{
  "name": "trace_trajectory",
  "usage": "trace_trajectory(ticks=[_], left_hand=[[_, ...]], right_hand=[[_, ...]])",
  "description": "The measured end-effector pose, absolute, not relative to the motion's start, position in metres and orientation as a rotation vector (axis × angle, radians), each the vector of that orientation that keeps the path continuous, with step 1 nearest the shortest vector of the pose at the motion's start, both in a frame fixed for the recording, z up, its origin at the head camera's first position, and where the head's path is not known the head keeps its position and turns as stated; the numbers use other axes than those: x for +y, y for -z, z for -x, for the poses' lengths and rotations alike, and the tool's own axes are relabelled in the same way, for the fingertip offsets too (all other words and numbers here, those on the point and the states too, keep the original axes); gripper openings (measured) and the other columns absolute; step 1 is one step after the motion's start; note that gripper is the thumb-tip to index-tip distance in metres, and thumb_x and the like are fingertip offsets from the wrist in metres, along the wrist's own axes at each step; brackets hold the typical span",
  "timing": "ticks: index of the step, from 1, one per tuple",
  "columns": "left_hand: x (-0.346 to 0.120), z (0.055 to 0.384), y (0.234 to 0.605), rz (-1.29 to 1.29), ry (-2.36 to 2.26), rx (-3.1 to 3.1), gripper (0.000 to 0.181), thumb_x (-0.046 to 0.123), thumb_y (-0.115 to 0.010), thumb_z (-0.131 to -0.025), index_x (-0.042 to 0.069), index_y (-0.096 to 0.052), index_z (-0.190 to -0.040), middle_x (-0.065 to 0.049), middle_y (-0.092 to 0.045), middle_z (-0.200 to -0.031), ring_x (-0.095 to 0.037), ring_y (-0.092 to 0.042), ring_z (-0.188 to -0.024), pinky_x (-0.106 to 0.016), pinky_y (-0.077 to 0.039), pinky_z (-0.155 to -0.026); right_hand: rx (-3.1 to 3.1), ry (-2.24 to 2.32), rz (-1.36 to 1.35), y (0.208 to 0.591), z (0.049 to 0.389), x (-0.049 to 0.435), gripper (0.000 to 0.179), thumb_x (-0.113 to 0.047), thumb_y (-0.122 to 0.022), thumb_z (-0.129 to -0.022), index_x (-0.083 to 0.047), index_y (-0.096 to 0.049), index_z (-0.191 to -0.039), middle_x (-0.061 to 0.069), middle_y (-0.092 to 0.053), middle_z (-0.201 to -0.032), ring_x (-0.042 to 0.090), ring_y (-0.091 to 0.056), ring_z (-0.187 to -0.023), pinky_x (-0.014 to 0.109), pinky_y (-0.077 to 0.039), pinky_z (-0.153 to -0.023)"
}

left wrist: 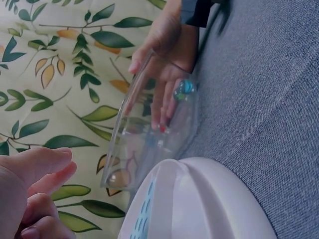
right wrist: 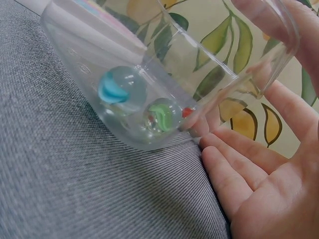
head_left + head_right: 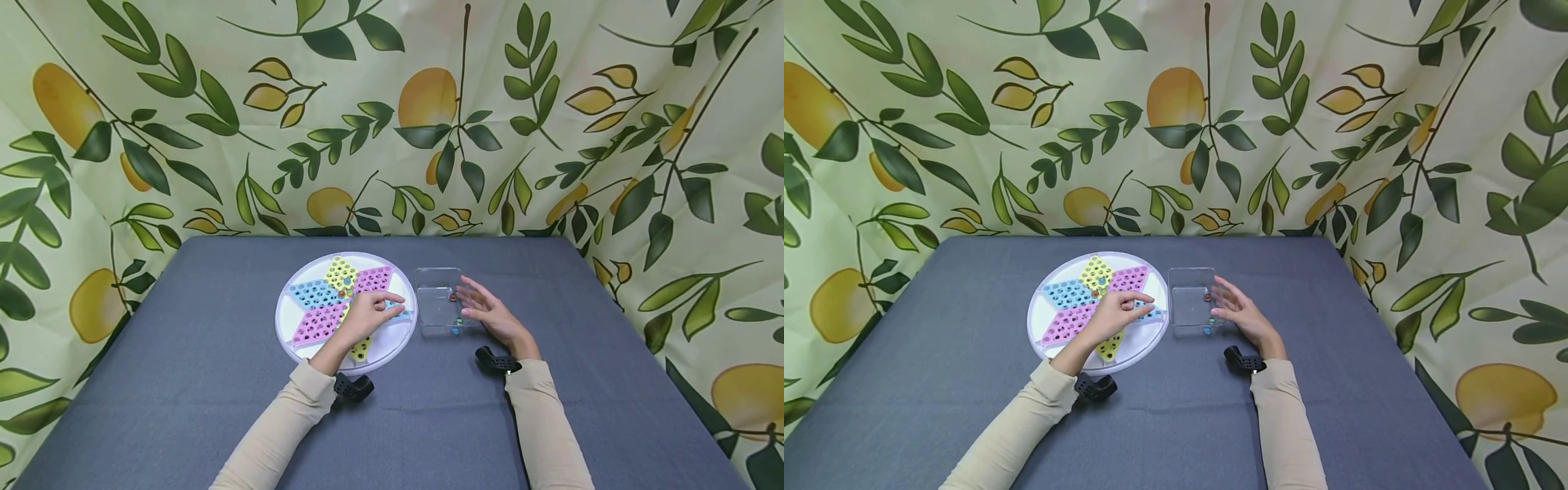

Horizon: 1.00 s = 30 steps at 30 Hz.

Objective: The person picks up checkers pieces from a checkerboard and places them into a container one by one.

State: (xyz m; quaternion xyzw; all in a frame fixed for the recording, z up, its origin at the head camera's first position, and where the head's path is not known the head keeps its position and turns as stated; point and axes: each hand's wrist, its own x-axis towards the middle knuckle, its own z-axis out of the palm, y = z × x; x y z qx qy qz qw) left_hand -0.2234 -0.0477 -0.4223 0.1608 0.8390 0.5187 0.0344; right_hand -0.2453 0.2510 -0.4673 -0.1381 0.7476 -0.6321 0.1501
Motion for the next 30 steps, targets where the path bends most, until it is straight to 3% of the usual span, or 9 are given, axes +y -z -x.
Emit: trace_trajectory(ticks=[13, 30], left_hand=[[-0.056, 0.225, 0.421, -0.452, -1.652, 2.559, 0.025, 0.014, -0.069, -0.087, -0.001, -0.071, -0.107, 0.011, -0.021, -0.049, -0.006, -0.021, -0.047, -0.016, -0.020, -0.045], [-0.071, 0.228, 0.417, -0.328, -1.698, 2.588, 0.024, 0.017, -0.069, -0.088, 0.003, -0.072, -0.107, 0.010, -0.025, -0.049, -0.004, -0.024, -0.045, -0.016, -0.023, -0.045]], right_hand=[[2.155, 1.820, 0.404, 0.470, 0.245, 0.252, 0.077, -0.005, -0.057, -0.094, -0.010, -0.011, -0.155, 0.025, -0.019, -0.159, 0.043, -0.017, -0.148, 0.055, -0.016, -0.118], [2.169, 1.814, 0.397, 0.469, 0.246, 0.250, 0.076, -0.004, -0.056, -0.094, -0.011, -0.011, -0.155, 0.026, -0.020, -0.158, 0.043, -0.017, -0.148, 0.057, -0.015, -0.118]])
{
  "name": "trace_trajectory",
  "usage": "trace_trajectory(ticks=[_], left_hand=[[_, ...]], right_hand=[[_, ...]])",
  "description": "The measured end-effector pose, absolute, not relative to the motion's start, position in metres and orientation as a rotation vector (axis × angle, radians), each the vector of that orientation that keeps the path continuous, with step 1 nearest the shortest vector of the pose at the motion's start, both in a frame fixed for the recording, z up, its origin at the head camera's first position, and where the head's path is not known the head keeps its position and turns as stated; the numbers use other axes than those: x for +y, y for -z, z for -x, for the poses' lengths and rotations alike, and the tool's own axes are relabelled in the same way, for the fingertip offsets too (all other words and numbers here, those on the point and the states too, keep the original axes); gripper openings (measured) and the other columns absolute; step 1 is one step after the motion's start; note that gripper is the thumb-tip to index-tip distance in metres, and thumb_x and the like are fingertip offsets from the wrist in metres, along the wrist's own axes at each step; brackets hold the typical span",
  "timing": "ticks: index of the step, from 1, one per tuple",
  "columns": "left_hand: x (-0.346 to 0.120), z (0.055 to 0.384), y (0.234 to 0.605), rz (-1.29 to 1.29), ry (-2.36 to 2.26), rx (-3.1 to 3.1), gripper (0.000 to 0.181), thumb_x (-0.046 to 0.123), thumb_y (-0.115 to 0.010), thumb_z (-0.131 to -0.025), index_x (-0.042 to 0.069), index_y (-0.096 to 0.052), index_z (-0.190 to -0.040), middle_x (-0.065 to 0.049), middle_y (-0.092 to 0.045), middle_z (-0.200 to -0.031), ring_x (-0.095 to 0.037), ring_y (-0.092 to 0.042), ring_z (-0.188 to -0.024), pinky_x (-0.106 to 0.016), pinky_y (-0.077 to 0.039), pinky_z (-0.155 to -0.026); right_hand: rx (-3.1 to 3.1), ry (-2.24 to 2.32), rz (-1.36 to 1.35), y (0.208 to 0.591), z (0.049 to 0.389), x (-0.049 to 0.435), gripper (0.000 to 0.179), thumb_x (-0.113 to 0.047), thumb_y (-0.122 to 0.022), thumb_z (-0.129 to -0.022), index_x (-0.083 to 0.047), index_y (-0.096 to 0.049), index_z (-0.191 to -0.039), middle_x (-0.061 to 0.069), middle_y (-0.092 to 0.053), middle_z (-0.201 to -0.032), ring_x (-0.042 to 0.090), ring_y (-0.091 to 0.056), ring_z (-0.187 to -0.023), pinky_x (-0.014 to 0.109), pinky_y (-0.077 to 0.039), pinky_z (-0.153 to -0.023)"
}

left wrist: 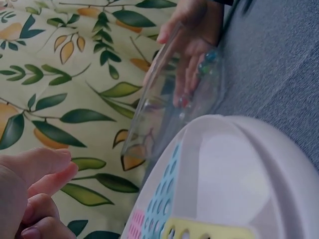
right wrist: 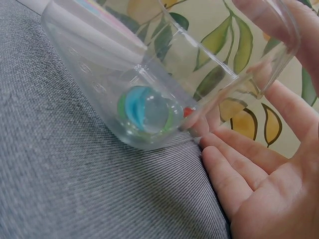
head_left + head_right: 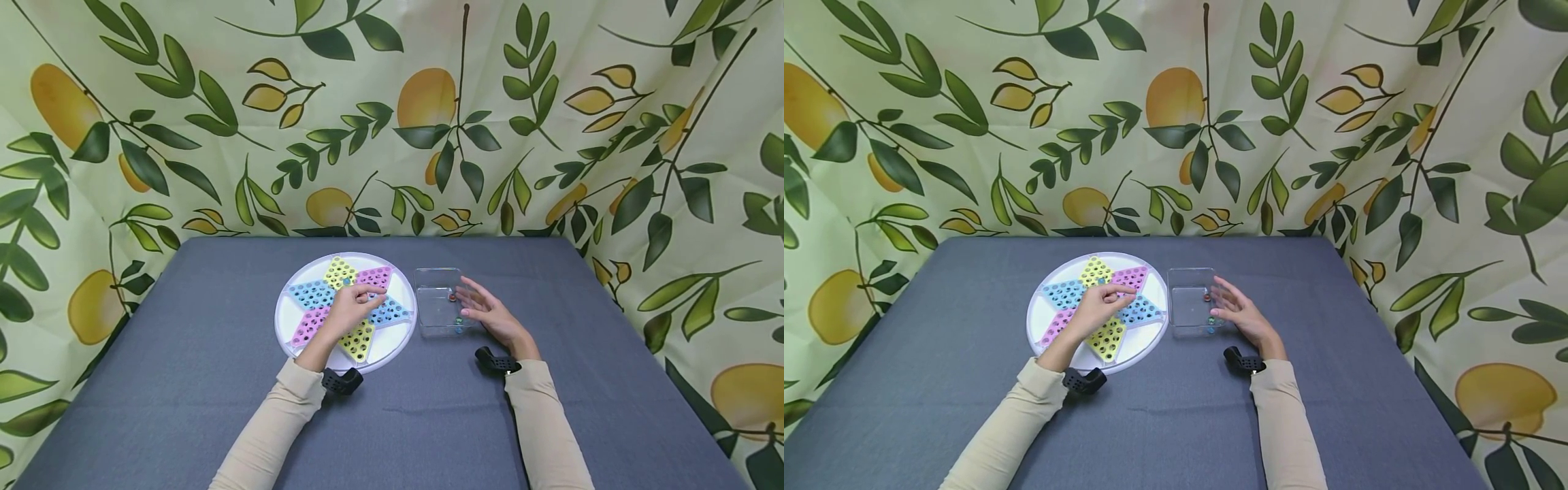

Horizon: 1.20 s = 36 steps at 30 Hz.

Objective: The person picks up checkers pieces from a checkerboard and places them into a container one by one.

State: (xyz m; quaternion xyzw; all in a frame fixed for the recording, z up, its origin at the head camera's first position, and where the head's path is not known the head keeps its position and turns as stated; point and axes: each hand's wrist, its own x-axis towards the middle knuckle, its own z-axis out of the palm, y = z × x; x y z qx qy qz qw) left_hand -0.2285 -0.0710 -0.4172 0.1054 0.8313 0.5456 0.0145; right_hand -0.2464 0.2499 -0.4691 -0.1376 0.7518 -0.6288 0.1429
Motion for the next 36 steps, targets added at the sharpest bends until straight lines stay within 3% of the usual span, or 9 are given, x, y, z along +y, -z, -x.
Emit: trace_trajectory(ticks=[16, 36], left_hand=[[-0.092, 0.235, 0.418, -0.229, -1.746, 2.607, 0.024, 0.018, -0.067, -0.090, 0.004, -0.072, -0.109, 0.009, -0.030, -0.051, -0.003, -0.028, -0.047, -0.016, -0.025, -0.046], [-0.115, 0.245, 0.418, -0.083, -1.620, 2.724, 0.026, 0.022, -0.065, -0.091, 0.007, -0.072, -0.111, 0.008, -0.026, -0.051, -0.006, -0.024, -0.049, -0.020, -0.024, -0.049]], right_hand=[[2.170, 1.808, 0.402, 0.471, 0.246, 0.250, 0.075, -0.004, -0.056, -0.094, -0.014, -0.013, -0.156, 0.025, -0.020, -0.158, 0.042, -0.017, -0.148, 0.056, -0.016, -0.118], [2.152, 1.822, 0.432, 0.470, 0.246, 0.250, 0.077, -0.006, -0.058, -0.094, -0.012, -0.011, -0.156, 0.025, -0.019, -0.159, 0.042, -0.017, -0.148, 0.050, -0.019, -0.117]])
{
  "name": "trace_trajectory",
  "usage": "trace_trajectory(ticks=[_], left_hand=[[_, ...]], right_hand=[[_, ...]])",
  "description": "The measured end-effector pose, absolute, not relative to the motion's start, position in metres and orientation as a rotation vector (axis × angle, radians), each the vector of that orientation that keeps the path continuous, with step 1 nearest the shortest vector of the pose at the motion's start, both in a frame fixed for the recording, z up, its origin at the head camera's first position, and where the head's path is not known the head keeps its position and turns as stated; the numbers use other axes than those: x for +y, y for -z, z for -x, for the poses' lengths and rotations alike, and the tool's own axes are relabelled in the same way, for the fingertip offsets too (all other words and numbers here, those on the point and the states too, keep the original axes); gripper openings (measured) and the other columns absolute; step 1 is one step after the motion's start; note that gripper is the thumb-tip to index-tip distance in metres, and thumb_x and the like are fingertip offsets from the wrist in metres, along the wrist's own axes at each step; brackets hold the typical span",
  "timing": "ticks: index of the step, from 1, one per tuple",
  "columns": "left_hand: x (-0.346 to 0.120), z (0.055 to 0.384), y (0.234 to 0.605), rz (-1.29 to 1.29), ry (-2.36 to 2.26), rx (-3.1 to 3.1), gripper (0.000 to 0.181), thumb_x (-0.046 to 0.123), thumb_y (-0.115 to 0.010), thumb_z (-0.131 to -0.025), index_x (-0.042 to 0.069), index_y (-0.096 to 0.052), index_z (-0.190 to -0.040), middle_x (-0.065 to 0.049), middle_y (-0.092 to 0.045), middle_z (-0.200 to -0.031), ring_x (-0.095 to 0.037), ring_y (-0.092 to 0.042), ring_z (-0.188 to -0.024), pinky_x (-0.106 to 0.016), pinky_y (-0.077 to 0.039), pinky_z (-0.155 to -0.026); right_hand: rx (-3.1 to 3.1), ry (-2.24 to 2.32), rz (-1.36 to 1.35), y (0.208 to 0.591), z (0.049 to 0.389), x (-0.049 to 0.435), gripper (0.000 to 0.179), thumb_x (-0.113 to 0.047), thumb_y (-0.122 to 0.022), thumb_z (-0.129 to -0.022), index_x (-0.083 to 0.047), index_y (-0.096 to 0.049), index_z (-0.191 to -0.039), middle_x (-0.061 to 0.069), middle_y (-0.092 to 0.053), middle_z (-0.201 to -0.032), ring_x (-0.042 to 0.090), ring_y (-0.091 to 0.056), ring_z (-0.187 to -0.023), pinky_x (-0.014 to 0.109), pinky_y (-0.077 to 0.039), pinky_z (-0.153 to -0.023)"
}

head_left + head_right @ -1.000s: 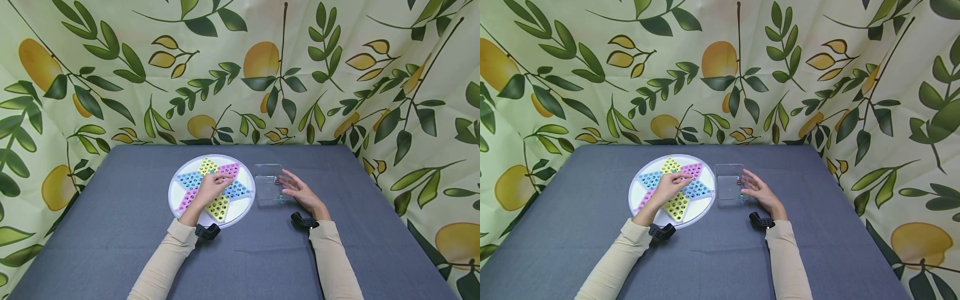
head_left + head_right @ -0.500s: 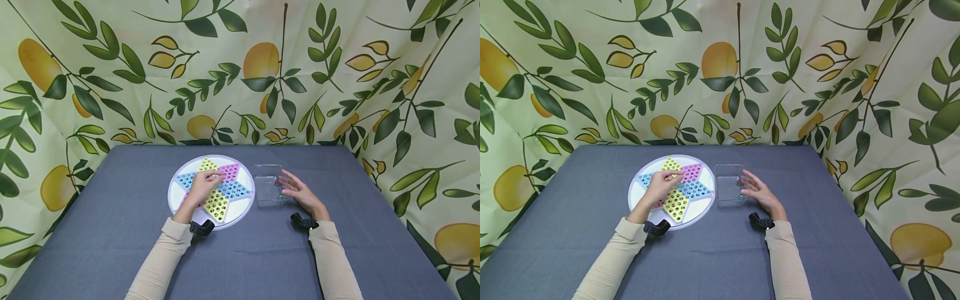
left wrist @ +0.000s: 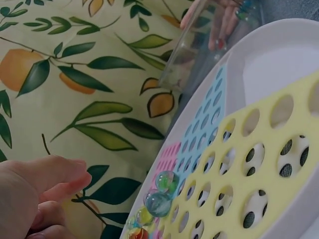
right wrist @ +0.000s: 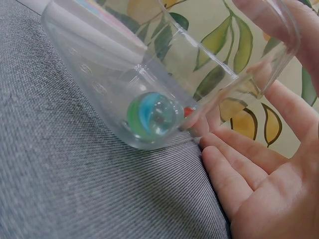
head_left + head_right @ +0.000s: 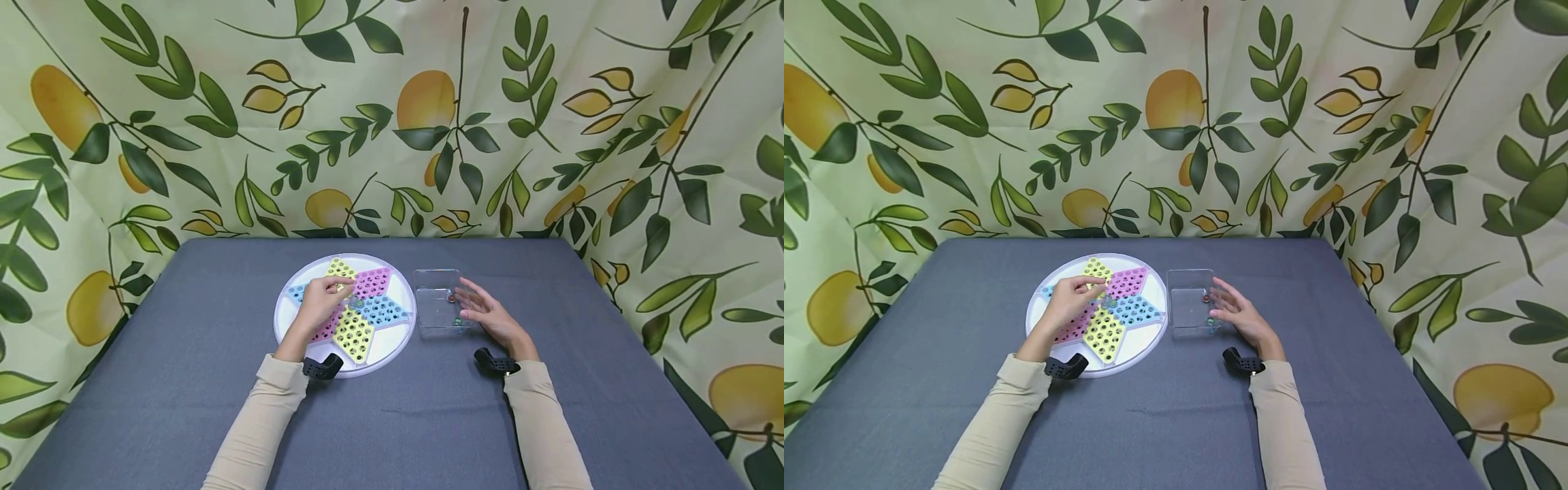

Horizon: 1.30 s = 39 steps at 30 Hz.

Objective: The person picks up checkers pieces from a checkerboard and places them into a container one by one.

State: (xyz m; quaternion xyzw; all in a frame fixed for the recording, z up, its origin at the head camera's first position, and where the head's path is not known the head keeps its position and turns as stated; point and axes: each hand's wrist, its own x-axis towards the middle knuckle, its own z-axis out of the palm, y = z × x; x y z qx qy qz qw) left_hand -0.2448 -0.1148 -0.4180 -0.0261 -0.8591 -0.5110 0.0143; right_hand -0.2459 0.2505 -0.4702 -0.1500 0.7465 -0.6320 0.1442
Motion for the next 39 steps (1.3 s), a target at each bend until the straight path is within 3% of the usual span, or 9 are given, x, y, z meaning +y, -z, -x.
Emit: trace_trajectory(ticks=[19, 26, 28, 33, 39], left_hand=[[-0.129, 0.254, 0.432, 0.014, 1.458, -2.754, 0.030, 0.022, -0.067, -0.089, 0.005, -0.070, -0.113, 0.009, -0.025, -0.048, -0.006, -0.024, -0.045, -0.019, -0.024, -0.044], [-0.130, 0.255, 0.435, 0.004, 1.364, -2.795, 0.032, 0.023, -0.066, -0.089, 0.004, -0.070, -0.114, 0.008, -0.027, -0.050, -0.006, -0.024, -0.047, -0.019, -0.023, -0.045], [-0.129, 0.254, 0.435, 0.002, 1.342, -2.804, 0.032, 0.023, -0.066, -0.088, 0.004, -0.070, -0.113, 0.008, -0.027, -0.050, -0.006, -0.023, -0.046, -0.020, -0.022, -0.044], [-0.129, 0.253, 0.434, -0.018, 1.293, -2.832, 0.032, 0.023, -0.068, -0.088, 0.004, -0.070, -0.113, 0.008, -0.028, -0.050, -0.006, -0.024, -0.046, -0.020, -0.022, -0.044], [-0.129, 0.253, 0.436, -0.016, 1.234, -2.859, 0.033, 0.023, -0.066, -0.089, 0.004, -0.069, -0.116, 0.009, -0.029, -0.050, -0.005, -0.025, -0.045, -0.019, -0.023, -0.044]], right_hand=[[2.142, 1.832, 0.419, 0.471, 0.245, 0.251, 0.078, -0.007, -0.060, -0.093, -0.013, -0.012, -0.156, 0.024, -0.020, -0.159, 0.040, -0.018, -0.148, 0.048, -0.019, -0.117], [2.124, 1.842, 0.434, 0.471, 0.245, 0.252, 0.080, -0.010, -0.061, -0.093, -0.012, -0.012, -0.156, 0.025, -0.020, -0.159, 0.040, -0.018, -0.148, 0.016, -0.037, -0.108], [2.119, 1.846, 0.437, 0.471, 0.245, 0.252, 0.080, -0.010, -0.061, -0.093, -0.012, -0.012, -0.156, 0.025, -0.020, -0.159, 0.041, -0.018, -0.148, 0.019, -0.036, -0.111], [2.125, 1.839, 0.432, 0.472, 0.245, 0.252, 0.080, -0.009, -0.061, -0.093, -0.012, -0.011, -0.156, 0.025, -0.019, -0.159, 0.041, -0.018, -0.148, 0.044, -0.021, -0.117], [2.139, 1.825, 0.425, 0.470, 0.245, 0.252, 0.079, -0.010, -0.060, -0.094, -0.013, -0.011, -0.156, 0.025, -0.019, -0.159, 0.040, -0.018, -0.148, 0.049, -0.019, -0.117]])
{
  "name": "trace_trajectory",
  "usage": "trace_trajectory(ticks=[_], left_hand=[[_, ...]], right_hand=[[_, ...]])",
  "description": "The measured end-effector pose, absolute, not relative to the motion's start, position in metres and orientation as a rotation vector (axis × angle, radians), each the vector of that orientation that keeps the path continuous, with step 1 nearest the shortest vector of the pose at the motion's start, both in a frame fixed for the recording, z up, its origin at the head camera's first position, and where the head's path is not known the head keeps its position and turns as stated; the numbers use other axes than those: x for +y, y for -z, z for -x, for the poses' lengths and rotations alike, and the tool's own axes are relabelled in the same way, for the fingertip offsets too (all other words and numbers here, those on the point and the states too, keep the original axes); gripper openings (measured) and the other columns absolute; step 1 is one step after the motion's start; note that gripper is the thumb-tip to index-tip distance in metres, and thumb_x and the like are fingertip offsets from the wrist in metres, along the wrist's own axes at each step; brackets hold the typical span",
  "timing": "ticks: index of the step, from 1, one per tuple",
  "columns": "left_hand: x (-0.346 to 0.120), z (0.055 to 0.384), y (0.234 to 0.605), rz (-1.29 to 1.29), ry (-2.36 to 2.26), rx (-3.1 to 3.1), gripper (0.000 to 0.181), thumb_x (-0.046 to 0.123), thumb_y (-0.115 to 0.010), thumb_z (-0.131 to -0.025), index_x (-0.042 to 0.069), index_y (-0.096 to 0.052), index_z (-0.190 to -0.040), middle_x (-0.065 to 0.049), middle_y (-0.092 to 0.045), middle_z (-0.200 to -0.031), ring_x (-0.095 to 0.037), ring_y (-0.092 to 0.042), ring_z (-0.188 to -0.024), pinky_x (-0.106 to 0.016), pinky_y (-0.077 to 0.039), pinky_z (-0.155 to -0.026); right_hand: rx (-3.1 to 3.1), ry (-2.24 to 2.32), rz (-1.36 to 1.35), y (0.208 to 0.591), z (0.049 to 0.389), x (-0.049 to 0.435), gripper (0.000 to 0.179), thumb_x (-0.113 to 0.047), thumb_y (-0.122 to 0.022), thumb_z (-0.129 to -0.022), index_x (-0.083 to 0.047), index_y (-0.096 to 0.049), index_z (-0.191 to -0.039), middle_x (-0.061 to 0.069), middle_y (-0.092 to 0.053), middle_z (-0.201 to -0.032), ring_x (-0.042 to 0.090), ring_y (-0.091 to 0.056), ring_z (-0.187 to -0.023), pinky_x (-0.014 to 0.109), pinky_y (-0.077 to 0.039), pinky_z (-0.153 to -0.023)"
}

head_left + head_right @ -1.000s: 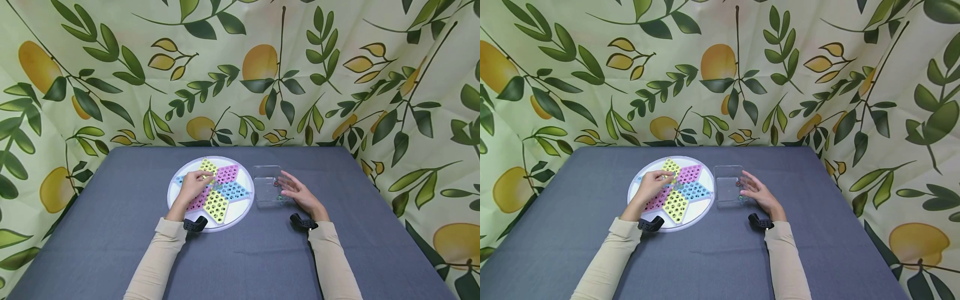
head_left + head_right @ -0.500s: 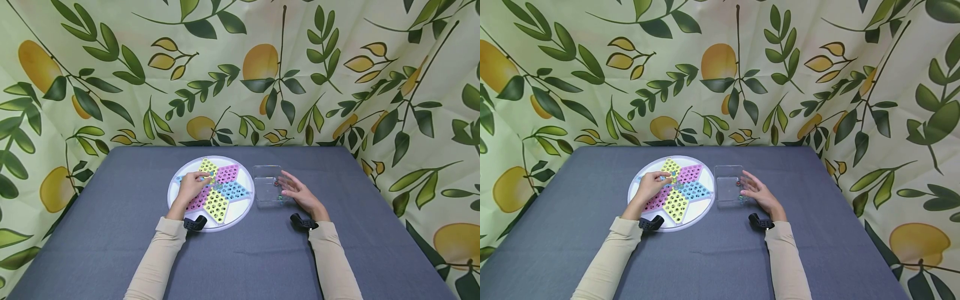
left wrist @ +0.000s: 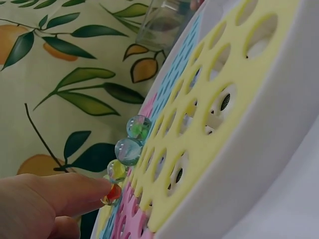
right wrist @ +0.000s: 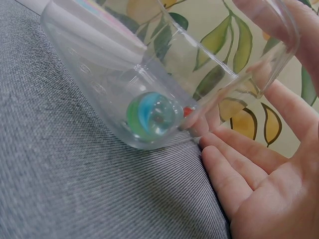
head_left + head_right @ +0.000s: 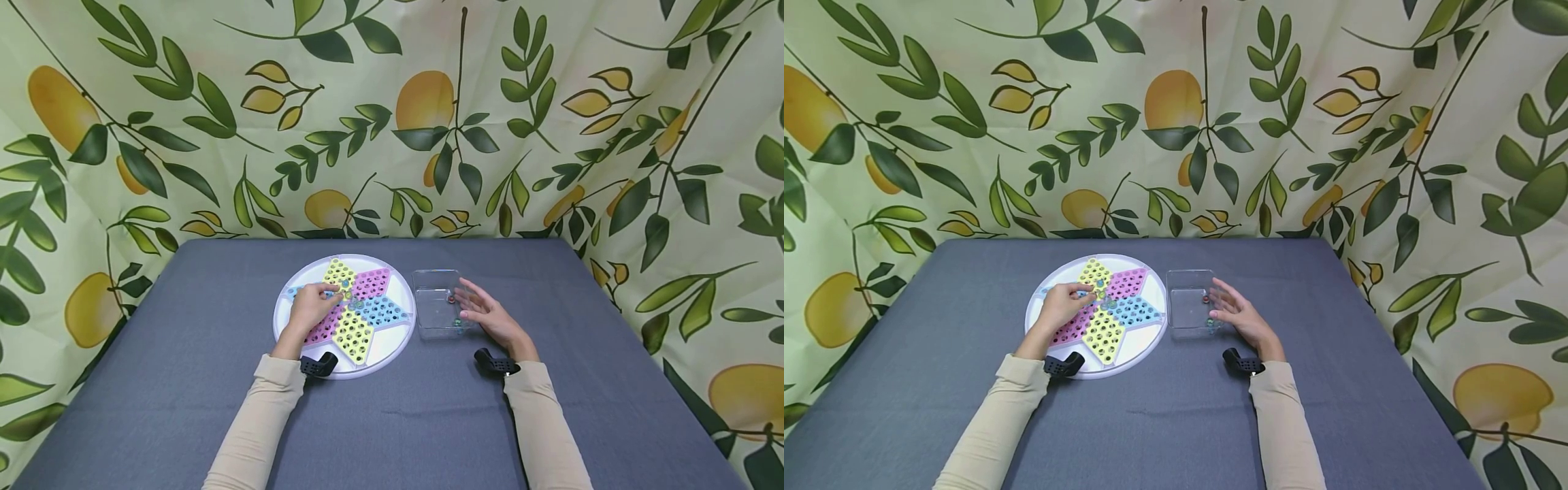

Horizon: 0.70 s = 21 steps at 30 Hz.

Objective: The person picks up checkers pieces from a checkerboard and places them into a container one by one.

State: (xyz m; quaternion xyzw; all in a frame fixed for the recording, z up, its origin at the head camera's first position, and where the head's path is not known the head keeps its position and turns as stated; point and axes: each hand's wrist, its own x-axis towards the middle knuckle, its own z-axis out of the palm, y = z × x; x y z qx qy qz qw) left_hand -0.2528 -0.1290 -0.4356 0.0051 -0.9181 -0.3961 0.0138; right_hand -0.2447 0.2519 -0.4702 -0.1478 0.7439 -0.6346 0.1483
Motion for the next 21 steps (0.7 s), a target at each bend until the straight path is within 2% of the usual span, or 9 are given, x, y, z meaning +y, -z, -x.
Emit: trace_trajectory(ticks=[14, 21], left_hand=[[-0.1276, 0.2523, 0.4376, -0.035, 1.143, -2.889, 0.026, 0.021, -0.068, -0.088, 0.006, -0.073, -0.109, 0.007, -0.036, -0.051, -0.005, -0.030, -0.047, -0.021, -0.025, -0.046], [-0.1285, 0.2516, 0.4372, -0.022, 1.145, -2.894, 0.022, 0.020, -0.069, -0.087, 0.007, -0.075, -0.104, 0.008, -0.032, -0.051, -0.006, -0.027, -0.047, -0.020, -0.023, -0.046]], right_hand=[[2.157, 1.821, 0.434, 0.4678, 0.2443, 0.2503, 0.077, -0.005, -0.057, -0.094, -0.011, -0.012, -0.156, 0.025, -0.020, -0.158, 0.041, -0.018, -0.148, 0.050, -0.017, -0.116], [2.166, 1.808, 0.471, 0.4705, 0.2448, 0.2523, 0.078, -0.012, -0.060, -0.094, -0.014, -0.012, -0.156, 0.027, -0.020, -0.158, 0.042, -0.019, -0.147, 0.055, -0.017, -0.117]])
